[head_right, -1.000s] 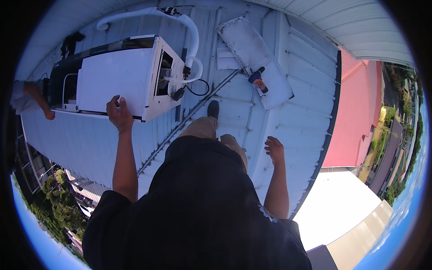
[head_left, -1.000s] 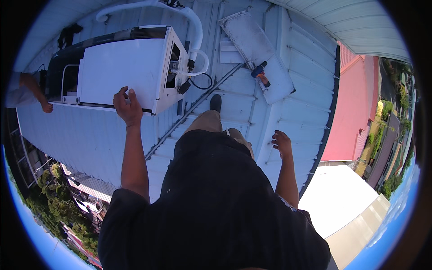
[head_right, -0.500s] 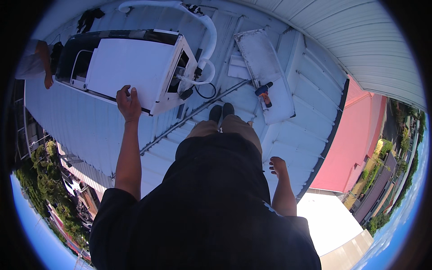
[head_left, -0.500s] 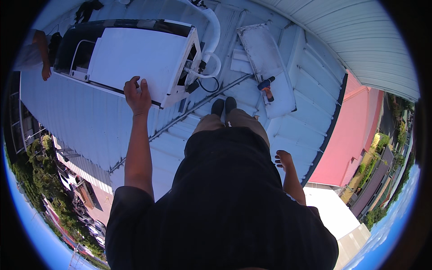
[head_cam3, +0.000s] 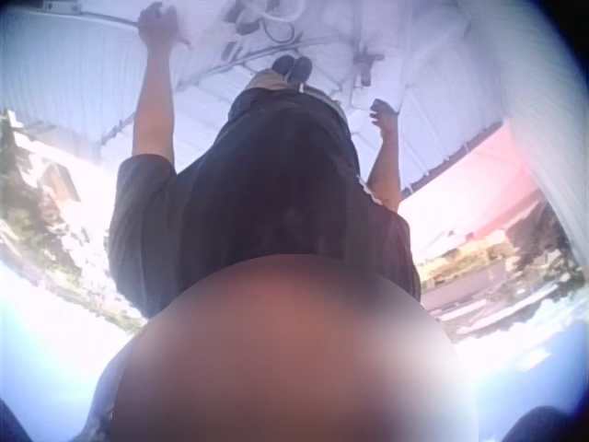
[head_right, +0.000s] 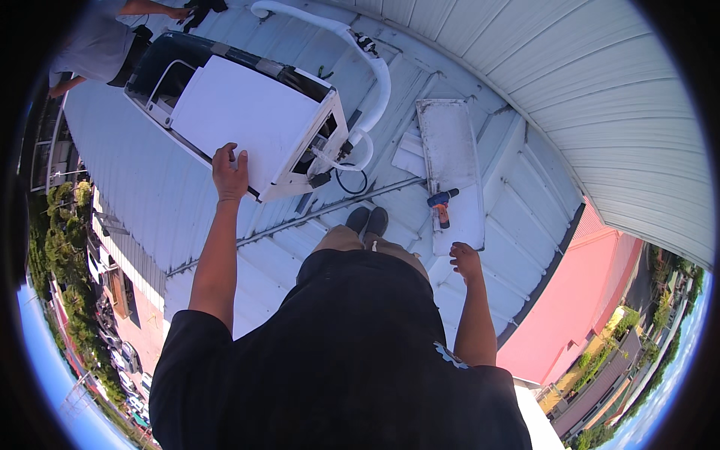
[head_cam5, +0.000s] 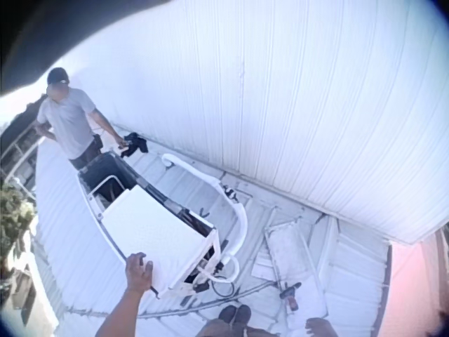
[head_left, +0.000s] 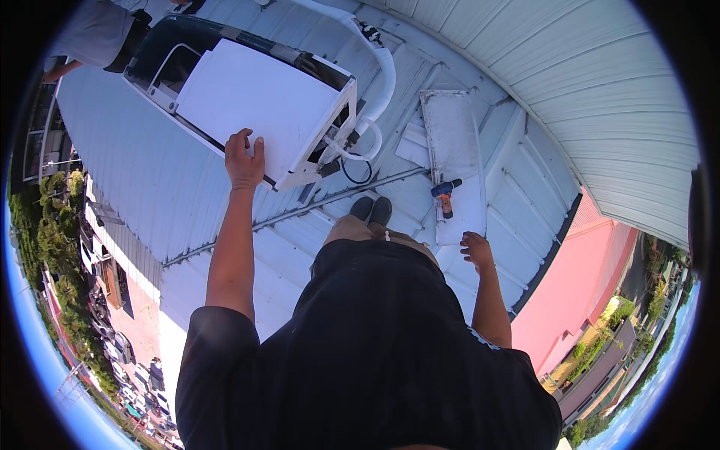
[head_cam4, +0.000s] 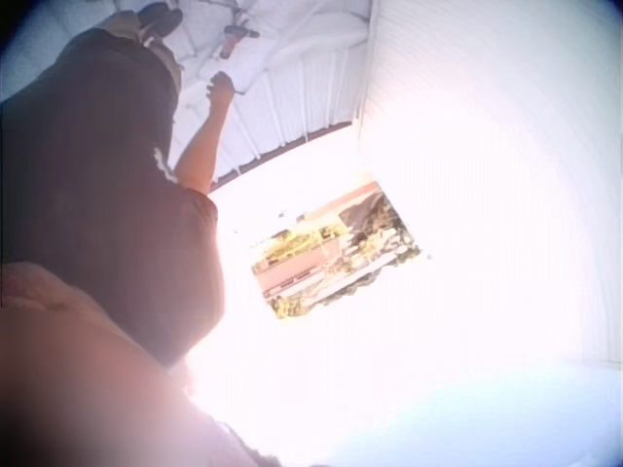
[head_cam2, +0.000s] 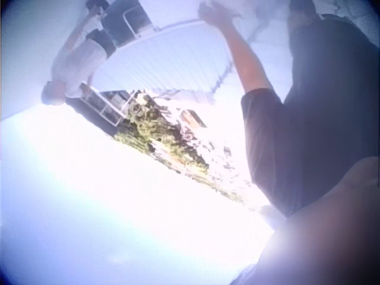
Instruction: The person works on a rooftop air conditioning unit, using a pressure gauge and a cordless drill to access and secure internal components. They remove and reattach panels while a coworker assists nearby.
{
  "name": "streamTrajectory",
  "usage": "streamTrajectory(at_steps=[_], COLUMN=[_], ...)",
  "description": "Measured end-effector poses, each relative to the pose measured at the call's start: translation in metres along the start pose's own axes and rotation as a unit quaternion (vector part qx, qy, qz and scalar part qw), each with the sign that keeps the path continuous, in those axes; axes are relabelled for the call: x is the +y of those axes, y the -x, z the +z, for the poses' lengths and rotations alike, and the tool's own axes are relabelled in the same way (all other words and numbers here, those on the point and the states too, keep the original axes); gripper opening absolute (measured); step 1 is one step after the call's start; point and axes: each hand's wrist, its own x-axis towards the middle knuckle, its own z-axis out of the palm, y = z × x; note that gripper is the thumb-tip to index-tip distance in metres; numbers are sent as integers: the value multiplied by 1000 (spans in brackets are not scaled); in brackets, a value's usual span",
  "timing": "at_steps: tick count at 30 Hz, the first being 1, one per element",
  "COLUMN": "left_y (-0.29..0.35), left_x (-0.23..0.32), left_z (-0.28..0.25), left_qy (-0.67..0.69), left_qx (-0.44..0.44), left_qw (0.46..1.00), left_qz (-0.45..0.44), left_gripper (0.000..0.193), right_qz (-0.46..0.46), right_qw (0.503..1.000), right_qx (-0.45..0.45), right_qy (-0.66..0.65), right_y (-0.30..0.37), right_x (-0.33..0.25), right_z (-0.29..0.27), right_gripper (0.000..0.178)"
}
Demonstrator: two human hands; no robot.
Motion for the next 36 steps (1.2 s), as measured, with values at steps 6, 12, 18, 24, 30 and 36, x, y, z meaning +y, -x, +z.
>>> streamTrajectory(at_steps=[6, 12, 18, 24, 30, 36], left_y=[-1, -3, -1, 0, 0, 0], left_x=[4, 6, 9, 9, 10, 10], left_z=[-3, -2, -3, -4, -3, -3], left_qy=[-18, -12, -13, -28, -41, -43], left_qx=[-13, 14, 11, -4, -15, -15], left_qw=[1000, 1000, 1000, 999, 998, 998], left_qz=[-21, -7, -18, -25, -39, -32], left_gripper=[29, 30, 31, 32, 33, 33], right_qz=[91, 99, 109, 66, 44, 62], right_qw=[994, 995, 994, 997, 998, 997], right_qx=[-28, -6, -4, -21, -24, -26], right_qy=[45, 4, 4, 29, 47, 37], right_y=[-16, -27, -35, -46, -50, -46], right_x=[13, 38, 36, 15, 6, 11], right_z=[0, -22, -36, -34, -33, -43], right_gripper=[39, 38, 44, 43, 39, 39])
